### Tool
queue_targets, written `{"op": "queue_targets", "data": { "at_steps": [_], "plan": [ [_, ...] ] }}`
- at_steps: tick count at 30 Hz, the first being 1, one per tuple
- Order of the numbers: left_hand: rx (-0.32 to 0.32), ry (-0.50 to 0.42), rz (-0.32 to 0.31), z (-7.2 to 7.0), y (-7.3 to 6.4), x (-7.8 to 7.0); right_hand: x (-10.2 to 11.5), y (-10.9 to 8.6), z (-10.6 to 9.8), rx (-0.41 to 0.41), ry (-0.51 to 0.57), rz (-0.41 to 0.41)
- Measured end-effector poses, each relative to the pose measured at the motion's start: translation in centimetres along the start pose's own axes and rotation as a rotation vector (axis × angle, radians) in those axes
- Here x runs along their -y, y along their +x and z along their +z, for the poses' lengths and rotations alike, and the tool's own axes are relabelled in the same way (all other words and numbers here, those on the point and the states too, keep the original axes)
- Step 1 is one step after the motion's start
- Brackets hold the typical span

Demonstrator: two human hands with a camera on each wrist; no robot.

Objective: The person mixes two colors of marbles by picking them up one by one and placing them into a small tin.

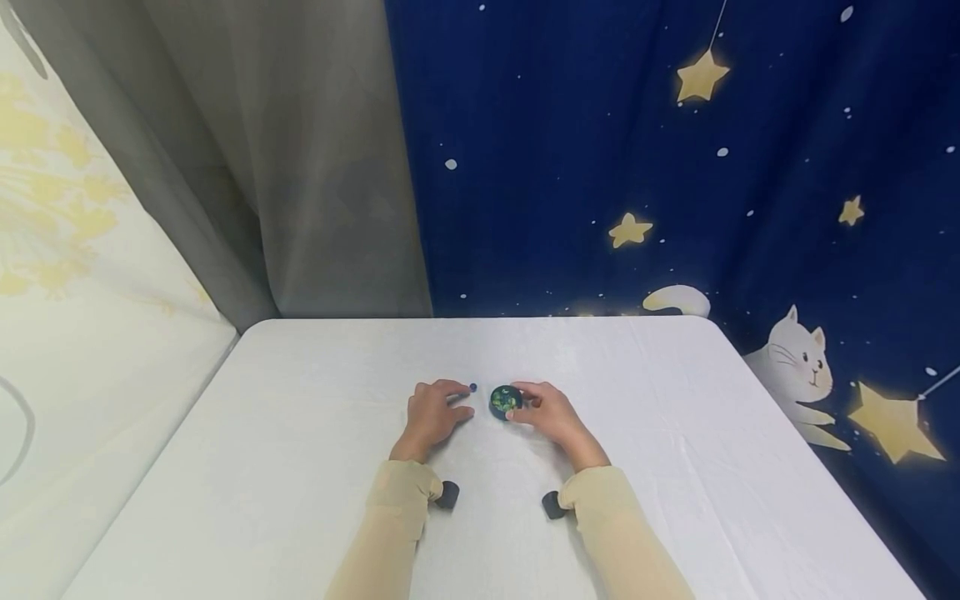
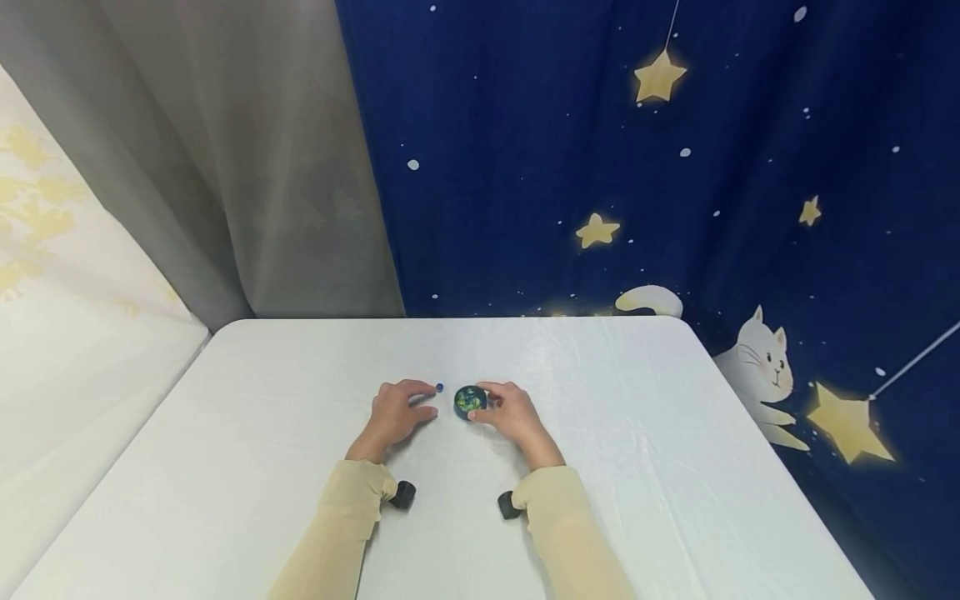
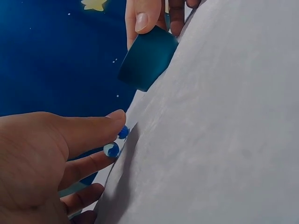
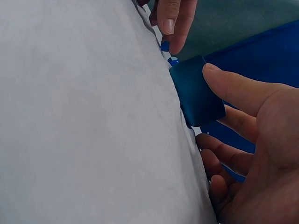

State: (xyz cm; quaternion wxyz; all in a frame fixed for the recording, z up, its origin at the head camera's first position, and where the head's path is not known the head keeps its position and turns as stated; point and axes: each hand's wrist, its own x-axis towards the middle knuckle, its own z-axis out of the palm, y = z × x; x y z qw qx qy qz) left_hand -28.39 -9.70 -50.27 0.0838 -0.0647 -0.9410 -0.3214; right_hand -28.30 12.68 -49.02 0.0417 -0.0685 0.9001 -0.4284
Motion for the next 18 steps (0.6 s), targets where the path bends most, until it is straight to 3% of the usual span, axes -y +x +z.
{"op": "queue_targets", "data": {
  "at_steps": [18],
  "plan": [
    [-0.017,-0.043,-0.029,-0.49,0.04,-0.5,0.22,0.07,-0.2,-0.001,0.008,-0.005]
  ]
}}
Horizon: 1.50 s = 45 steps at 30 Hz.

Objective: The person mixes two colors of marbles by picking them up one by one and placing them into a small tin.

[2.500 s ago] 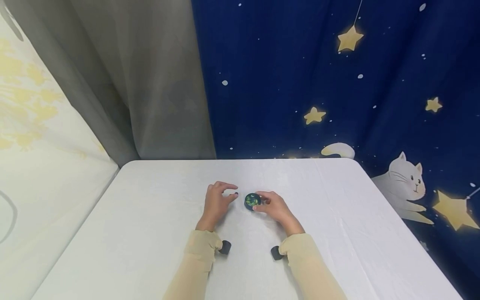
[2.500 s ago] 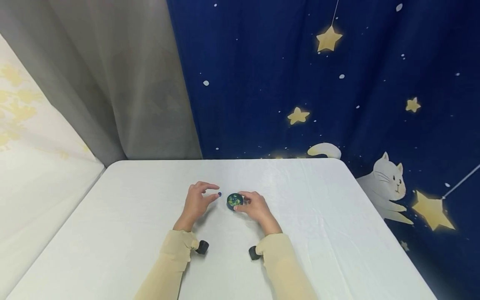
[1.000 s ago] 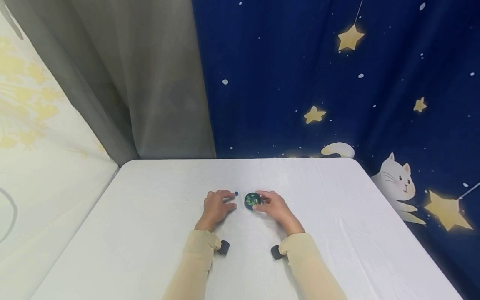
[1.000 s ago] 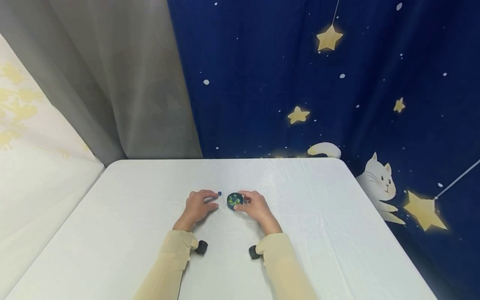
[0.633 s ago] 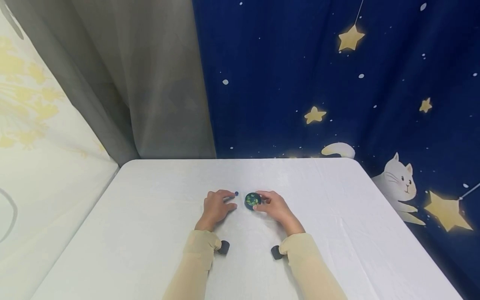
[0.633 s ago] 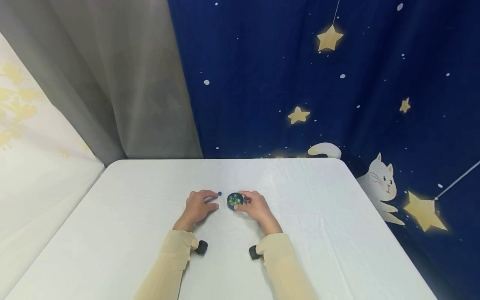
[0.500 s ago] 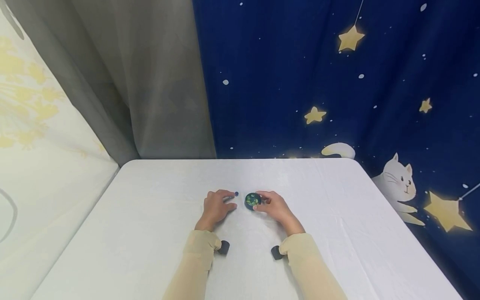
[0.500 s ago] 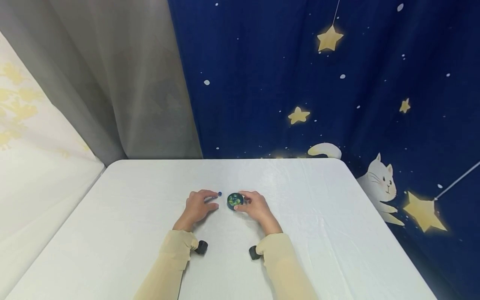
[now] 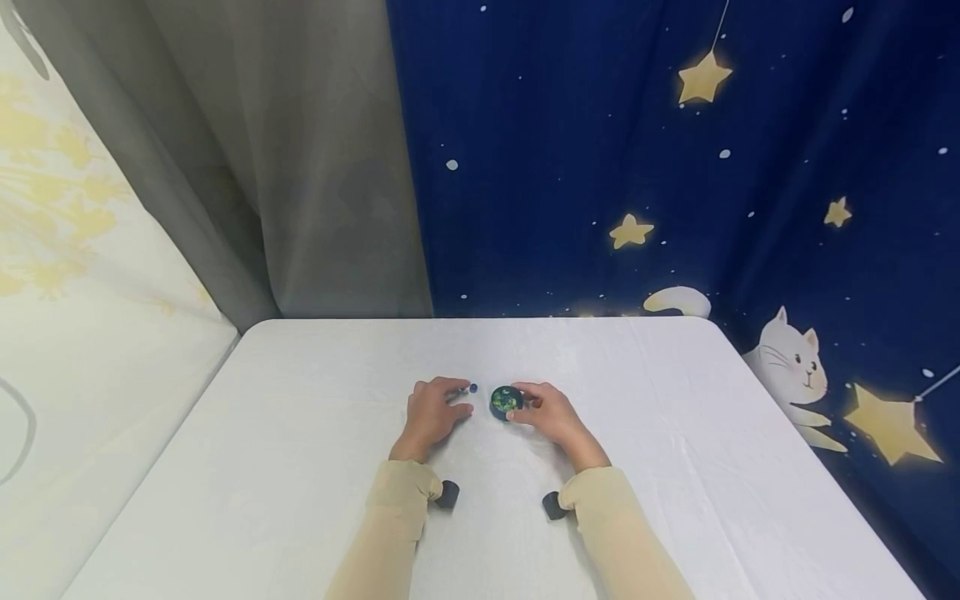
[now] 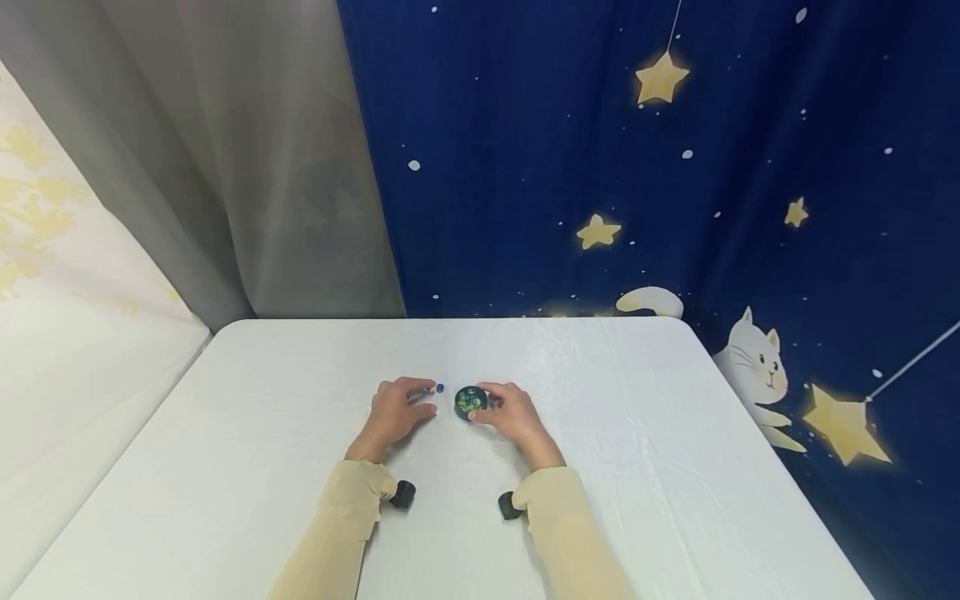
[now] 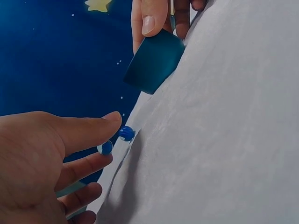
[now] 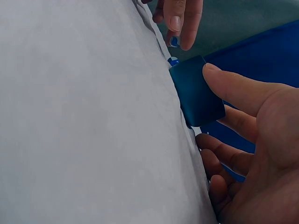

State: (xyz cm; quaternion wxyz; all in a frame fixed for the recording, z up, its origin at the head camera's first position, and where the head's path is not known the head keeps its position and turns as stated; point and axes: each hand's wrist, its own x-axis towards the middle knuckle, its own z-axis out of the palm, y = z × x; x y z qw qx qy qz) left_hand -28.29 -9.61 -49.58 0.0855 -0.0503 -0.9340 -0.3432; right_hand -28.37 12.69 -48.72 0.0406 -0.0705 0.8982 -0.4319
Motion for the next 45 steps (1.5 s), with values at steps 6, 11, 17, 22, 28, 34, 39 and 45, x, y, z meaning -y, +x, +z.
{"op": "queue_targets", "data": {
  "at_steps": [6,11,17,22,28,34,39,45],
  "plan": [
    [-0.003,-0.02,0.006,-0.05,0.03,-0.03,-0.02,0.02,0.02,-0.004,0.001,-0.004],
    [-0.017,-0.058,0.014,-0.03,0.01,0.08,-0.04,-0.01,0.07,-0.006,0.003,-0.007],
    [-0.029,-0.088,0.067,0.1,0.01,0.29,-0.1,-0.01,0.15,-0.007,0.005,-0.009],
    [-0.039,-0.103,0.095,0.07,-0.01,0.34,-0.16,-0.01,0.15,-0.006,0.008,-0.011],
    [-0.037,-0.12,0.067,-0.06,0.08,0.17,-0.16,0.06,0.21,-0.006,0.003,-0.01],
    [-0.035,-0.15,0.048,-0.28,0.07,0.01,-0.14,0.03,0.19,-0.004,0.005,-0.007],
    [-0.03,-0.168,0.036,-0.32,0.14,0.02,-0.16,0.06,0.16,-0.003,0.007,-0.008],
    [-0.044,-0.17,0.066,-0.34,0.33,-0.21,-0.17,0.09,0.11,-0.003,0.002,-0.012]
  ]
}}
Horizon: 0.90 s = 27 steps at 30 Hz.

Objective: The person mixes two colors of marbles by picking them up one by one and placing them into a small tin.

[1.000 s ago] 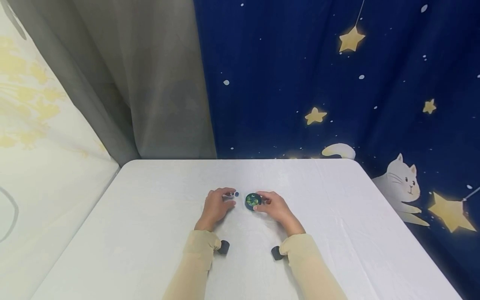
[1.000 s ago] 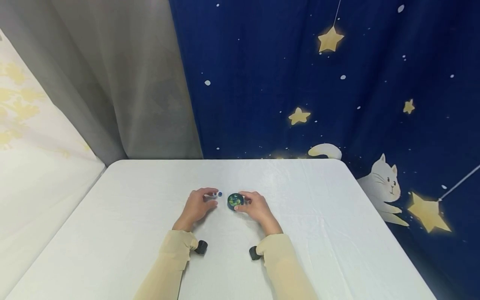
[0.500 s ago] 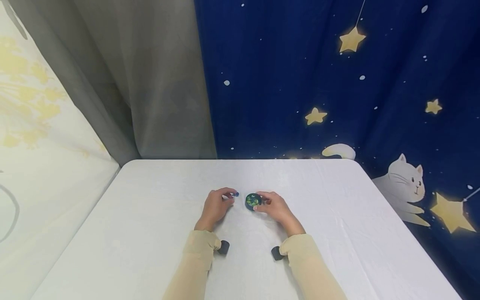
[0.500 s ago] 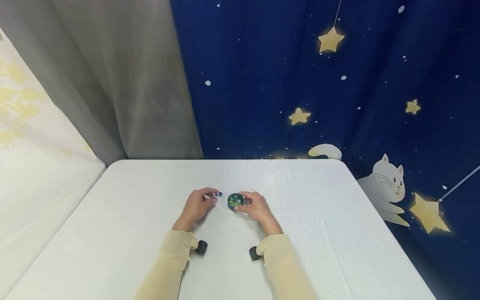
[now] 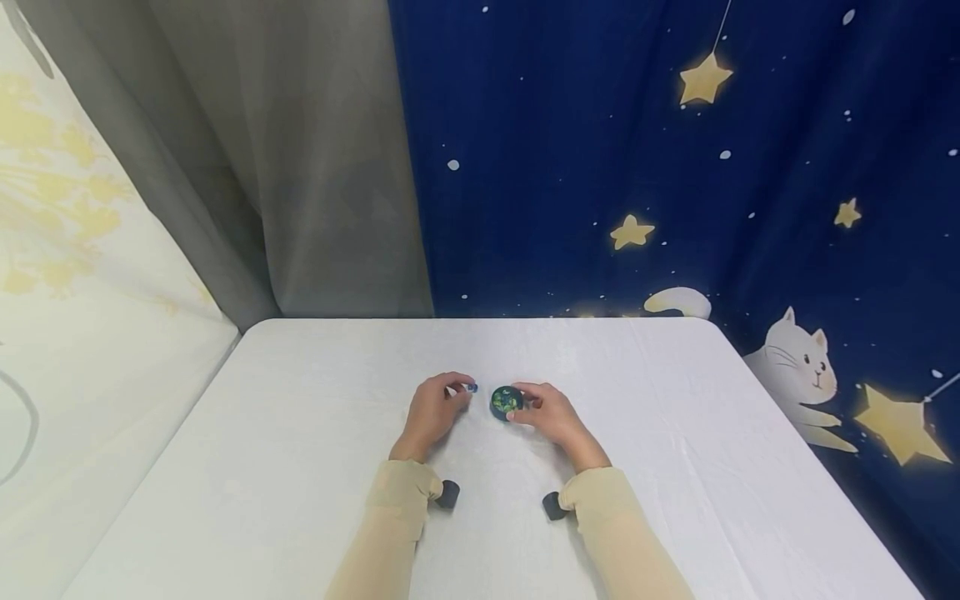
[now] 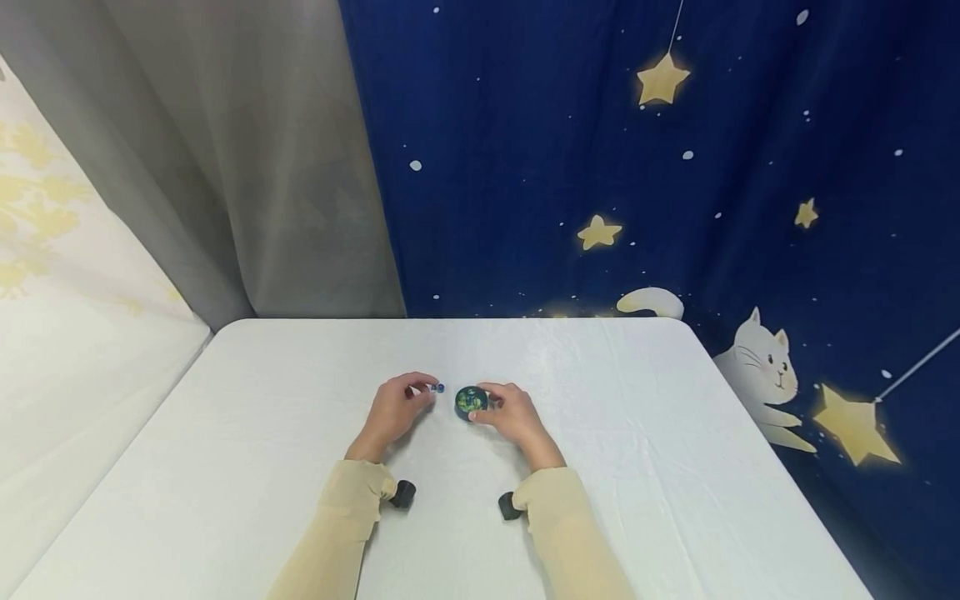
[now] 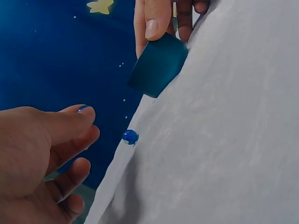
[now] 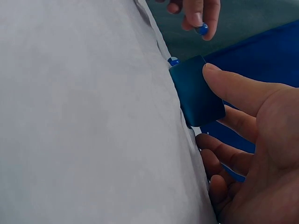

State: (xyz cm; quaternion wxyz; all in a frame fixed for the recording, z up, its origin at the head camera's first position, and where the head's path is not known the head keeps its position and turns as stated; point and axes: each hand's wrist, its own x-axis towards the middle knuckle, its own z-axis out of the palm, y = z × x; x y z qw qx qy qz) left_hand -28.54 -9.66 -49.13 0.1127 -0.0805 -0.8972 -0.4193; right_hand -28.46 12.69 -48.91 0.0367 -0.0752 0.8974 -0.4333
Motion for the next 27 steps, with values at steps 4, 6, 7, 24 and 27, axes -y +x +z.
{"op": "queue_targets", "data": {
  "at_steps": [4,6,7,24,27],
  "plan": [
    [-0.015,0.016,0.033,-0.1,0.1,-0.4,0.0,-0.1,0.0,0.0,-0.003,-0.003],
    [-0.018,0.016,0.035,-0.1,0.1,-0.7,0.0,-0.1,0.0,0.0,-0.002,-0.003],
    [-0.02,0.014,0.037,-0.1,0.1,-0.8,0.0,-0.1,-0.1,0.001,-0.002,-0.004],
    [-0.06,-0.067,0.093,-0.4,-0.2,-2.3,0.0,-0.3,-0.2,-0.002,0.002,-0.022],
    [-0.082,-0.082,0.117,-0.4,-0.1,-2.4,0.0,-0.3,-0.2,-0.001,-0.001,-0.015]
  ]
}}
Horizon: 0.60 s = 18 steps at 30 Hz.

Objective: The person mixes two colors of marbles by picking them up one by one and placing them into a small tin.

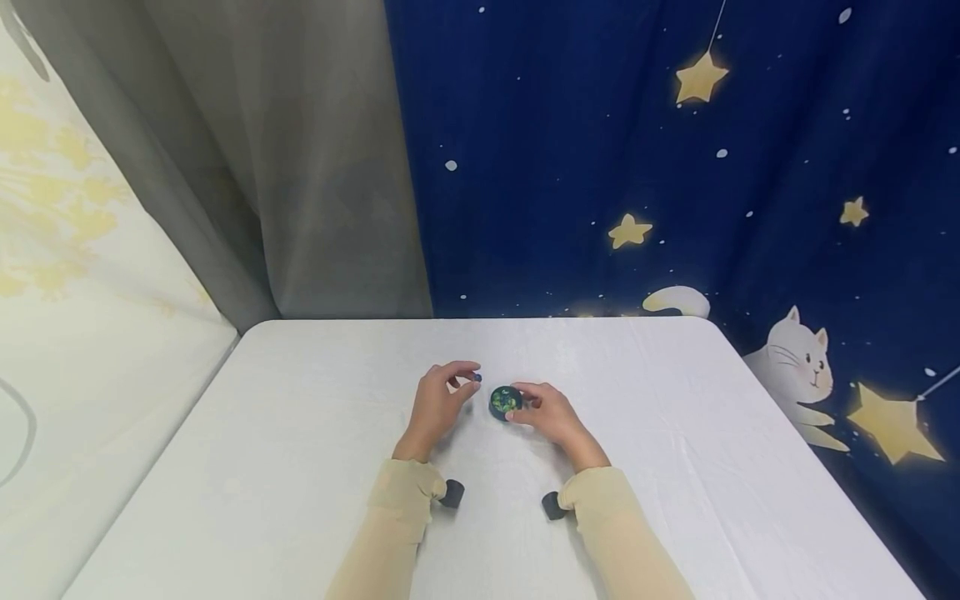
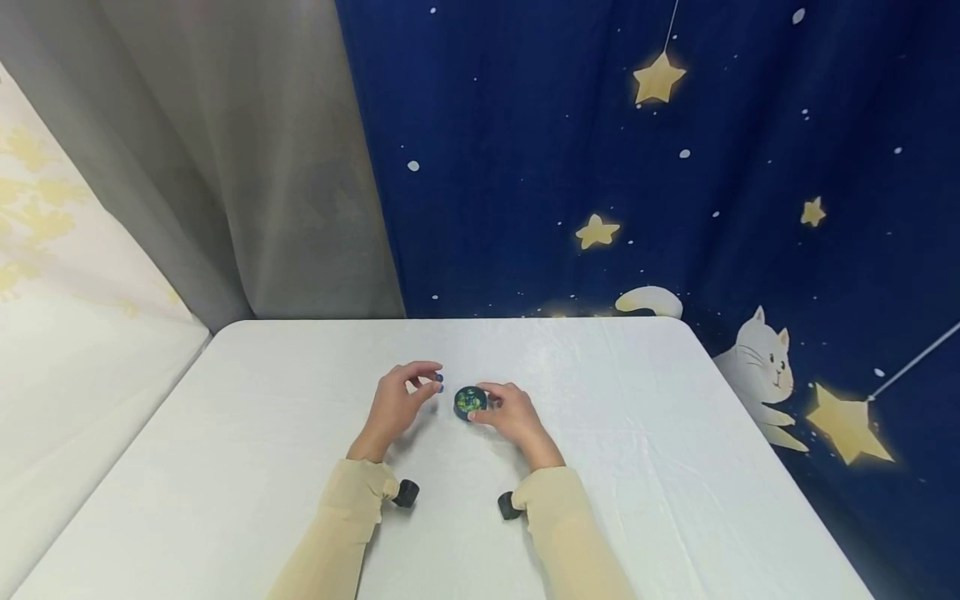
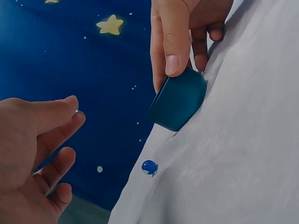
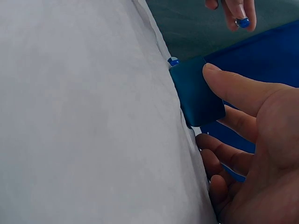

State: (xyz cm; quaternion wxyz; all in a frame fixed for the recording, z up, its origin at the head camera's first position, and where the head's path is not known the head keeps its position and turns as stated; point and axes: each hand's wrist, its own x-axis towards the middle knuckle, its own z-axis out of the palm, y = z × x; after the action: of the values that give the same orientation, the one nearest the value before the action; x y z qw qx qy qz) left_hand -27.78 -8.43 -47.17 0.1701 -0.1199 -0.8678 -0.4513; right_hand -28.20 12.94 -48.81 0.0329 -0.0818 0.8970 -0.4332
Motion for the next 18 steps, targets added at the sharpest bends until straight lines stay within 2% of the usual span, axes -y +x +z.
{"op": "queue_targets", "data": {
  "at_steps": [12,18],
  "plan": [
    [-0.051,0.015,0.008,-0.04,0.09,-0.54,-0.07,0.14,0.02,0.005,-0.001,0.006],
    [-0.067,0.026,0.011,0.43,0.1,-0.86,-0.12,0.13,0.05,-0.001,-0.01,-0.005]
  ]
}}
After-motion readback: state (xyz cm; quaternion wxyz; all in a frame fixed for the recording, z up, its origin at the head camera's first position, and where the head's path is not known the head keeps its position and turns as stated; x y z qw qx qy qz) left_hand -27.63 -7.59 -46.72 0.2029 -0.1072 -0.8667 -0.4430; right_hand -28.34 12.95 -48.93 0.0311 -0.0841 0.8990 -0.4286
